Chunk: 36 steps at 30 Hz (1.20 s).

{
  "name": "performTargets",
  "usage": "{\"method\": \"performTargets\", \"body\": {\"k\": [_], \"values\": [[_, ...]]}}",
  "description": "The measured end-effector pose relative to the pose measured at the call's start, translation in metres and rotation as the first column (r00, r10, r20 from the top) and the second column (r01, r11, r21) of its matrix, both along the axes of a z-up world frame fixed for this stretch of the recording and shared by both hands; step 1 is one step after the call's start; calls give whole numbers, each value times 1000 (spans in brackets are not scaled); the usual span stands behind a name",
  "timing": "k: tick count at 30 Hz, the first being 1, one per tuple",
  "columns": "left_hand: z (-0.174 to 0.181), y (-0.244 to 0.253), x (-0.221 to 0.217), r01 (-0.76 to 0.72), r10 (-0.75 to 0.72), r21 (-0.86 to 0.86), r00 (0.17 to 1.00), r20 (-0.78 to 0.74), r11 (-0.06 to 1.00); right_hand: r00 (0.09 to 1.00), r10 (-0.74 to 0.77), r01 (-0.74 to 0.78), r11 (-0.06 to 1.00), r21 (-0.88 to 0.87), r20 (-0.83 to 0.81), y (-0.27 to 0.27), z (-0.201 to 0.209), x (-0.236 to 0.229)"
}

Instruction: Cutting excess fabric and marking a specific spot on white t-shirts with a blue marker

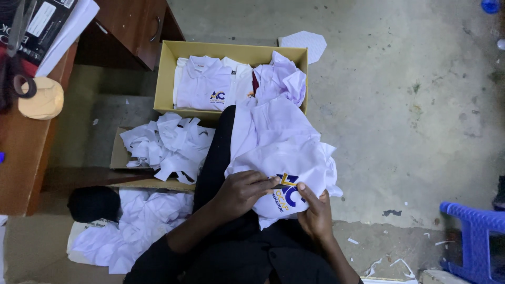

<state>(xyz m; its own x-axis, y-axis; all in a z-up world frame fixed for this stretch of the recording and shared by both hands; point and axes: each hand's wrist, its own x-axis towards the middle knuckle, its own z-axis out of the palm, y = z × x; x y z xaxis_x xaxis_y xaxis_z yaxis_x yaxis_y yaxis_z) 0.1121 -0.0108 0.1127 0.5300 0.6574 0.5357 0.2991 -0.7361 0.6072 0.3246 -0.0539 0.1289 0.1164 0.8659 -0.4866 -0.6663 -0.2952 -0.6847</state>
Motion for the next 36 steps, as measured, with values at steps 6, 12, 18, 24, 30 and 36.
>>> {"method": "performTargets", "body": {"k": [6, 12, 18, 24, 30, 36], "values": [[5, -8, 3, -63, 70, -90, 995, 75, 994, 999, -39, 37, 998, 57, 37, -6, -13, -1], [9, -7, 4, -45, 53, -104, 996, 77, 994, 997, -31, 28, 999, 43, 74, -7, -14, 0], [2, -5, 4, -30, 39, -94, 995, 92, 995, 997, -27, 22, 997, 68, 78, -8, -12, 1], [2, -6, 6, -54, 57, -71, 998, 40, 996, 993, 22, -27, 999, 40, 116, -6, -5, 4], [36, -25, 11, -188, 210, -186, 972, 106, 965, 991, -134, 133, 985, 106, 0, -7, -12, -4], [32, -29, 24, -248, 260, -113, 959, 115, 962, 986, -167, 169, 948, 270, -29, -12, -43, -15]]}}
